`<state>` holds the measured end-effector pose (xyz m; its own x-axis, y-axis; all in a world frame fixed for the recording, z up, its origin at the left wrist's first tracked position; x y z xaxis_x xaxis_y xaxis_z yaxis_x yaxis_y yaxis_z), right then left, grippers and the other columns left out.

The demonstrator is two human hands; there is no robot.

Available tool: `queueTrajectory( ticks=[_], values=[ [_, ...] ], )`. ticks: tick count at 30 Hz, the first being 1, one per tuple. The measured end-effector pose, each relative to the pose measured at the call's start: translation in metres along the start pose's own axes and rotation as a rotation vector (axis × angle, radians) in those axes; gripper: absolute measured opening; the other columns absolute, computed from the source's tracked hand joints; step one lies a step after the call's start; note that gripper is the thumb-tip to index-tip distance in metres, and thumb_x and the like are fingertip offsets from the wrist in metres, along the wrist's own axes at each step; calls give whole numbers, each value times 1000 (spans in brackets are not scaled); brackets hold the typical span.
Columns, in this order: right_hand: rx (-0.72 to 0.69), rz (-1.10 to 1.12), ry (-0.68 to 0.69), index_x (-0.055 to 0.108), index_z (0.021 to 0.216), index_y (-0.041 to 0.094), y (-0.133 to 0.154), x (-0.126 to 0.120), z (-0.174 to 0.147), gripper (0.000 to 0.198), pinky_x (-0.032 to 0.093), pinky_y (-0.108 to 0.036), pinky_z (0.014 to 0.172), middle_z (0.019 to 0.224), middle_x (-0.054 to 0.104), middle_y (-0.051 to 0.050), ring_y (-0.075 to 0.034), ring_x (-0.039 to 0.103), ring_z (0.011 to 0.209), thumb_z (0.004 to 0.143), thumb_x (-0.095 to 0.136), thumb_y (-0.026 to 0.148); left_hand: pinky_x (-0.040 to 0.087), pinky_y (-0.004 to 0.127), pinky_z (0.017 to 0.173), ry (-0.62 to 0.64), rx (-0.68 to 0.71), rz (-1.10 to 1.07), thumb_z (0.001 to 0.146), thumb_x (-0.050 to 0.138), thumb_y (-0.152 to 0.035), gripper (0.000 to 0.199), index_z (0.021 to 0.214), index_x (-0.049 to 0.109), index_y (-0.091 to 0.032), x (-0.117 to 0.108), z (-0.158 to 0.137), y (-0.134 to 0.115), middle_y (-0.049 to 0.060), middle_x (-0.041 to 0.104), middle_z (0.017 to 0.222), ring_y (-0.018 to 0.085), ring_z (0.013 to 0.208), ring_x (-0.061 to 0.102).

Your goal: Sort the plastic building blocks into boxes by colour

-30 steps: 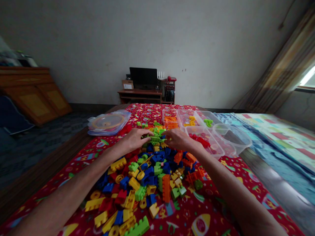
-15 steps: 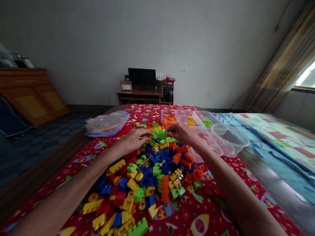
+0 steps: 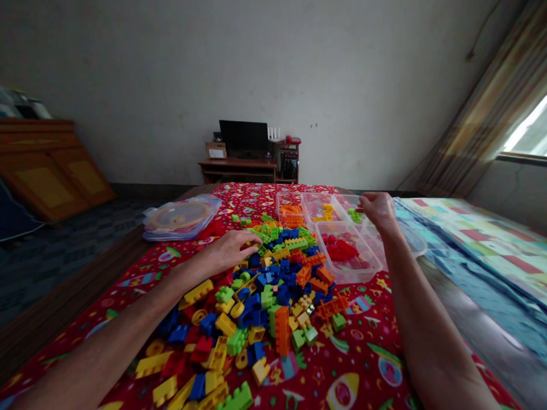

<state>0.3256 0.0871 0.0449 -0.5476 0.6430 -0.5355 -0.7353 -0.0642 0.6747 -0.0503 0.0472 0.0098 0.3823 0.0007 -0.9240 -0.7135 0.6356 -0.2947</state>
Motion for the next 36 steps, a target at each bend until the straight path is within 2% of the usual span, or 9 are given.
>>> queueTrajectory(
  ticks=[7, 12, 15, 17, 19, 21, 24, 29, 36],
  values=[
    [18, 418, 86, 69, 86, 5, 29, -2, -10, 27, 55, -27, 57, 68, 67, -8, -16, 67, 62, 73, 54, 23, 49, 34, 91, 34, -14, 35, 87, 43, -46, 41, 103, 70, -20, -24, -6, 3, 7, 72, 105, 23, 96, 66],
    [-101, 409, 319, 71, 86, 7, 60, 3, -29, 28, 55, -27, 57, 72, 70, -10, -14, 65, 60, 76, 54, 27, 41, 42, 105, 48, -89, 96, 85, 42, -63, 58, 120, 64, -23, -42, -50, 28, 8, 62, 128, 29, 117, 57],
    [-283, 293, 524, 72, 82, 11, 77, 13, -45, 27, 51, -26, 57, 70, 69, -7, -13, 63, 58, 80, 50, 27, 35, 47, 109, 82, -135, 69, 84, 44, -66, 75, 146, 34, -27, -35, -104, 37, 7, 37, 151, 33, 135, 39],
    [-420, 219, 621, 72, 81, 13, 87, 21, -58, 27, 47, -24, 58, 69, 69, -5, -11, 61, 58, 82, 48, 26, 38, 51, 107, 106, -138, 47, 78, 49, -70, 88, 151, 17, -32, -23, -139, 35, 5, 25, 156, 37, 137, 34],
    [-538, 159, 668, 72, 83, 14, 97, 29, -71, 27, 41, -23, 57, 68, 67, -4, -10, 58, 59, 83, 47, 24, 39, 55, 104, 67, -128, 31, 68, 56, -76, 104, 151, 10, -35, -7, -163, 30, 6, 17, 158, 42, 138, 29],
    [-626, 96, 679, 71, 81, 14, 106, 38, -82, 26, 36, -23, 56, 67, 64, -3, -10, 54, 58, 84, 46, 22, 35, 60, 105, -31, -158, 58, 67, 54, -79, 105, 151, 9, -35, 8, -172, 23, 8, 12, 159, 44, 140, 21],
    [-696, 14, 680, 65, 72, 15, 113, 48, -95, 23, 28, -24, 55, 62, 57, -1, -8, 45, 56, 82, 45, 15, 31, 59, 108, -119, -168, 52, 70, 51, -79, 103, 152, 11, -32, 22, -159, 16, 11, 14, 159, 42, 141, 21],
    [-730, -42, 697, 48, 59, 17, 115, 57, -105, 18, 22, -25, 54, 56, 40, 3, -8, 32, 54, 72, 46, 5, 26, 55, 112, -117, -211, -1, 80, 46, -72, 88, 149, 24, -22, 19, -102, 8, 15, 21, 156, 37, 142, 21],
    [-720, -34, 644, 44, 58, 17, 109, 66, -108, 20, 20, -25, 53, 54, 34, 5, -8, 30, 53, 73, 46, 5, 27, 48, 114, -201, -73, -144, 85, 50, -60, 68, 139, 43, -20, 21, -20, -15, 12, 39, 148, 31, 138, 34]
  ],
)
Point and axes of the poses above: each hand's wrist, its own z-axis towards the middle knuckle, its own x-axis out of the palm, y = z × x, the point moved 1 cm from there along z, towards the middle knuckle
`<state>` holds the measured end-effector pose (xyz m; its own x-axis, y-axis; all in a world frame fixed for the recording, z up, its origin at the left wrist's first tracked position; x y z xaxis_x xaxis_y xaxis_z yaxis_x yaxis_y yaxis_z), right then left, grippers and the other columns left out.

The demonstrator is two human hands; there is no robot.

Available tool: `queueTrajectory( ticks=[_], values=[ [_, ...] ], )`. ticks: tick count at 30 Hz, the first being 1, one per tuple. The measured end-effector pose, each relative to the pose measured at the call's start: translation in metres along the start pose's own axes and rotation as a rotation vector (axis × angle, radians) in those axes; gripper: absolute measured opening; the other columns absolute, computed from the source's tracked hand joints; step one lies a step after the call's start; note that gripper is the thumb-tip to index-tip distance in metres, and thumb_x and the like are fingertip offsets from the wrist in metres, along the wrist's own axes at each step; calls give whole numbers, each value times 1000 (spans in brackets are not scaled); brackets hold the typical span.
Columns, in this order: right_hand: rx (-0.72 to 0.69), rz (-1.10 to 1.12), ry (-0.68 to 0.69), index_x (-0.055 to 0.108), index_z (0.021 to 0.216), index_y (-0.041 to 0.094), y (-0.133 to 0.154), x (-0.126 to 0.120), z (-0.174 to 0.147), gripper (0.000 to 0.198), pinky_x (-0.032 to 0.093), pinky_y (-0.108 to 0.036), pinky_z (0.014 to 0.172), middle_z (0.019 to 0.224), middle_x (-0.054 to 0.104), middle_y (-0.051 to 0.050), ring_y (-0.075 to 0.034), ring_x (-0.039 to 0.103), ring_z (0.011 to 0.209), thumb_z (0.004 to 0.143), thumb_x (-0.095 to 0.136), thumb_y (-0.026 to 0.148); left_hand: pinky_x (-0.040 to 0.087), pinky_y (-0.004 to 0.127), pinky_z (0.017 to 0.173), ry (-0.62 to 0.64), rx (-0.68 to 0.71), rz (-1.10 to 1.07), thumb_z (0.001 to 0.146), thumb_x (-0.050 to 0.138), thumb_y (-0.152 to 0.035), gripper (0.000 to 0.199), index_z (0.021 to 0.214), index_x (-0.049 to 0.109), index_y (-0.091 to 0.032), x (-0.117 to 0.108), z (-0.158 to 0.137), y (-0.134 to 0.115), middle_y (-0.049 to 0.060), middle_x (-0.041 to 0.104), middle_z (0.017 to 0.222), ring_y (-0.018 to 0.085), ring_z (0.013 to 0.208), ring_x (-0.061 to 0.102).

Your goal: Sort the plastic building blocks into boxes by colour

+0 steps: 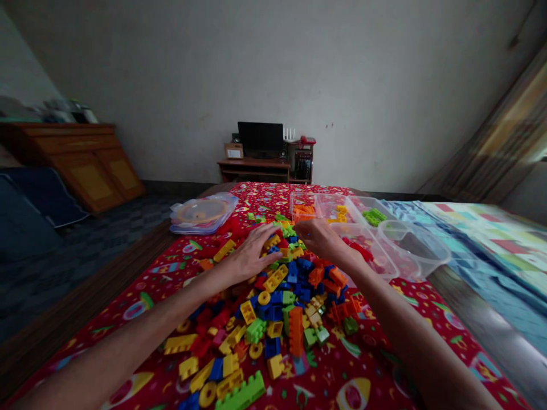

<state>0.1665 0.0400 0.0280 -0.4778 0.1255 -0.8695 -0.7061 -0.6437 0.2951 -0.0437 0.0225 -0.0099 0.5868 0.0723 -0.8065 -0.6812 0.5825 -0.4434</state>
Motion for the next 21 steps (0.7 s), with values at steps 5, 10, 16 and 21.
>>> queueTrajectory(
  ticks=[5, 10, 16, 21],
  values=[
    [62, -37, -65, 58, 67, 15, -2, 2, 1, 20, 27, -24, 57, 61, 54, 0, -9, 42, 57, 80, 45, 9, 44, 39, 102, -38, 66, -326, 91, 44, -49, 53, 131, 53, -17, -9, 40, -3, 11, 59, 131, 25, 120, 56],
    [147, -121, -81, 69, 89, 14, -7, 5, 6, 25, 37, -26, 65, 79, 69, -9, -16, 58, 72, 81, 46, 9, 44, 38, 102, 8, -29, -139, 83, 52, -39, 42, 116, 66, -17, -11, 64, 26, 8, 68, 119, 25, 112, 61],
    [118, -136, 127, 65, 114, 14, -9, 19, 27, 41, 44, -30, 84, 111, 68, -15, -22, 60, 102, 77, 52, 4, 43, 40, 102, 88, 62, -11, 82, 51, -28, 40, 117, 66, -18, 10, 66, 40, 9, 67, 121, 25, 113, 61],
    [144, -138, 124, 69, 106, 13, -6, 27, 32, 37, 44, -26, 74, 98, 71, -13, -18, 63, 86, 77, 49, 2, 49, 39, 94, -9, -3, -12, 74, 60, -24, 29, 99, 72, -19, 4, 62, 34, 7, 73, 105, 25, 101, 65]
  ],
)
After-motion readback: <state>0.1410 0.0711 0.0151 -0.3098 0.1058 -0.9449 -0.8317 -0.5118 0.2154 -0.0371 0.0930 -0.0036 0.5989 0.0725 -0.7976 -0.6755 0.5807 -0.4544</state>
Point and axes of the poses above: each hand's wrist, its own z-axis towards the middle knuckle, its own x-axis out of the palm, y = z × x, the point moved 1 cm from there along z, towards the middle knuckle
